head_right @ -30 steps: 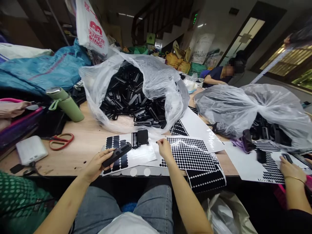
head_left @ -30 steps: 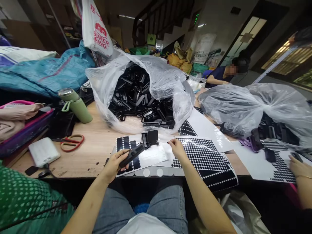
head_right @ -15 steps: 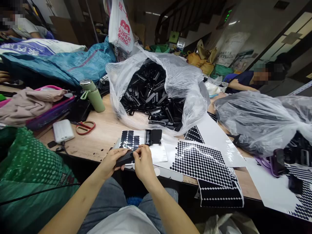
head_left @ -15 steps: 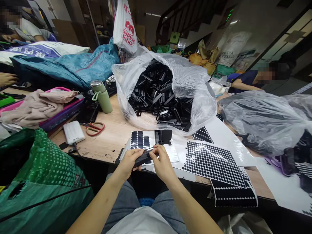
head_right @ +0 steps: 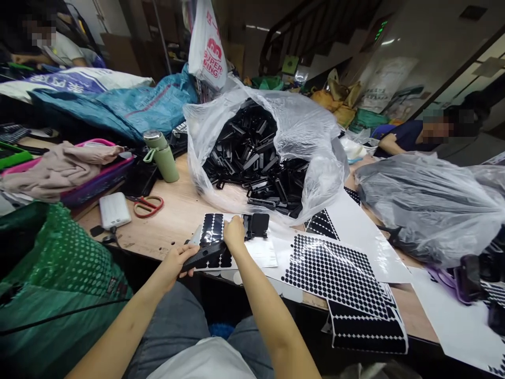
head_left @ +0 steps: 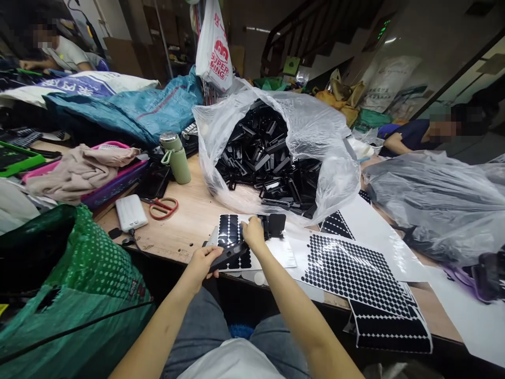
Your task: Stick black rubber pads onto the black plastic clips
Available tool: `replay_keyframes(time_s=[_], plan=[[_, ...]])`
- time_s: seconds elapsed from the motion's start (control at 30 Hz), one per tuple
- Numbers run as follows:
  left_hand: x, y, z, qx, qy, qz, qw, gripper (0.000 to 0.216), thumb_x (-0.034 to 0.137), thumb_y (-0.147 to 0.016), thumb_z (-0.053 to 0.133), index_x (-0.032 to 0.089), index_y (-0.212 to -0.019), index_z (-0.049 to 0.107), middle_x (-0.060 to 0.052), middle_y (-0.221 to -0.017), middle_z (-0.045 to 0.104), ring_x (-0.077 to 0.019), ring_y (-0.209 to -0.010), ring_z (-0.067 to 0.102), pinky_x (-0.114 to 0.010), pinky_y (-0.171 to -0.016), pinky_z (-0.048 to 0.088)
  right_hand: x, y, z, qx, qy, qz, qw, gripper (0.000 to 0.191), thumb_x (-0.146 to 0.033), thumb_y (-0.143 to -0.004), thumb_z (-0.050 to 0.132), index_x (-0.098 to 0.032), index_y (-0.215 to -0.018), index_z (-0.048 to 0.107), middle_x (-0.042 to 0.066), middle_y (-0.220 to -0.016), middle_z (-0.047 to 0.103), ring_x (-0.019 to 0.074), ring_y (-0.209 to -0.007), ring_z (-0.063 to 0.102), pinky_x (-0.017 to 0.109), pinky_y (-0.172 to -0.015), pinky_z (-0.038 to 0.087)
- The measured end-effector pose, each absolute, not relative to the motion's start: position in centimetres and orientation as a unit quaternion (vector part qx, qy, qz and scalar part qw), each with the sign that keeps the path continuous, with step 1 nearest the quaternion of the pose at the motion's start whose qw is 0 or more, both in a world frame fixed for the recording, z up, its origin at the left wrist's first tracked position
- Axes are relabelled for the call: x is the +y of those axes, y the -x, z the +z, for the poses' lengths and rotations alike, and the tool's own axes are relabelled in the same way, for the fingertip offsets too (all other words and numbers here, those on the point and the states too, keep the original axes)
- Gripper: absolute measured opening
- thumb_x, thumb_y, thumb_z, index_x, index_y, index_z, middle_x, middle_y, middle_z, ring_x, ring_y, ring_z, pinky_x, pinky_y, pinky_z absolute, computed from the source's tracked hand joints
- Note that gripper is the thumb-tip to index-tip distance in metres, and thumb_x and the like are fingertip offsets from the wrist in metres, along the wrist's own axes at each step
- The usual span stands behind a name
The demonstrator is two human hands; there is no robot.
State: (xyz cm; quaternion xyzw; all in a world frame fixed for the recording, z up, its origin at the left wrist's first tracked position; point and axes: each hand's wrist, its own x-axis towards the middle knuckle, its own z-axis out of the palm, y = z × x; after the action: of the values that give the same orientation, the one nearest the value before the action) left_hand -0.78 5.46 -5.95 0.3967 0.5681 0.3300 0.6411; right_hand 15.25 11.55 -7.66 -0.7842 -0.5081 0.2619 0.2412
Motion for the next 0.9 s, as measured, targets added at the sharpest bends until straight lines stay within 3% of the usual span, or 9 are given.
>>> replay_keyframes(time_s=[0.13, 0.33, 0.53, 0.67, 0.8, 0.9], plan=[[5.4, 2.5, -5.8, 0.573, -0.399, 0.335, 0.633, 0.029, 0.04, -0.069, 0.06, 0.012, -0.074, 0.057, 0.003, -0.033, 0.048, -0.0078, -0.027, 0.041, -0.014, -0.029, 0.019, 14.3, -14.7, -10.1, -0.482, 0.811, 0.271, 0.19, 0.024, -0.015, -0.076, 0.056, -0.003, -0.096, 0.057, 0.029, -0.11, 0.052, 0.0313, -0.095, 0.059, 0.035, -0.078, 0.042], [5.8, 3.6, -5.5, 0.552, -0.39, 0.364, 0.641, 0.032, 0.043, -0.068, 0.063, 0.011, -0.069, 0.058, 0.002, -0.036, 0.049, -0.007, -0.029, 0.041, -0.014, -0.029, 0.02, 14.2, -14.9, -11.4, -0.465, 0.828, 0.256, 0.181, 0.034, -0.02, -0.079, 0.054, -0.003, -0.108, 0.054, 0.029, -0.115, 0.05, 0.0314, -0.098, 0.059, 0.034, -0.076, 0.042], [6.0, 4.3, -5.5, 0.53, -0.363, 0.382, 0.664, 0.031, 0.041, -0.066, 0.065, 0.01, -0.07, 0.059, 0.001, -0.042, 0.051, -0.0066, -0.034, 0.044, -0.013, -0.029, 0.02, 14.4, -15.3, -11.1, -0.45, 0.831, 0.274, 0.181, 0.021, -0.021, -0.081, 0.053, -0.007, -0.096, 0.06, 0.023, -0.103, 0.06, 0.0276, -0.096, 0.06, 0.033, -0.078, 0.042], [6.0, 4.8, -5.6, 0.525, -0.359, 0.393, 0.664, 0.031, 0.04, -0.069, 0.063, 0.009, -0.074, 0.061, 0.001, -0.044, 0.051, -0.006, -0.035, 0.044, -0.013, -0.03, 0.019, 14.2, -15.3, -10.6, -0.43, 0.831, 0.286, 0.206, 0.028, -0.031, -0.083, 0.054, -0.011, -0.101, 0.057, 0.014, -0.108, 0.058, 0.0215, -0.097, 0.057, 0.038, -0.084, 0.042], [6.0, 5.1, -5.2, 0.515, -0.351, 0.401, 0.672, 0.031, 0.039, -0.07, 0.063, 0.008, -0.074, 0.061, 0.001, -0.046, 0.052, -0.0054, -0.034, 0.044, -0.013, -0.029, 0.018, 13.9, -15.3, -9.7, -0.413, 0.801, 0.339, 0.27, 0.02, -0.03, -0.077, 0.057, -0.011, -0.08, 0.061, 0.017, -0.096, 0.062, 0.024, -0.091, 0.058, 0.037, -0.078, 0.043], [5.9, 5.4, -4.7, 0.512, -0.343, 0.41, 0.672, 0.031, 0.039, -0.07, 0.062, 0.008, -0.068, 0.06, 0.001, -0.041, 0.048, -0.0052, -0.032, 0.041, -0.013, -0.029, 0.016, 12.2, -15.3, -8.1, -0.411, 0.744, 0.404, 0.339, 0.025, -0.038, -0.074, 0.055, -0.014, -0.073, 0.059, 0.012, -0.085, 0.064, 0.022, -0.083, 0.059, 0.033, -0.071, 0.045]])
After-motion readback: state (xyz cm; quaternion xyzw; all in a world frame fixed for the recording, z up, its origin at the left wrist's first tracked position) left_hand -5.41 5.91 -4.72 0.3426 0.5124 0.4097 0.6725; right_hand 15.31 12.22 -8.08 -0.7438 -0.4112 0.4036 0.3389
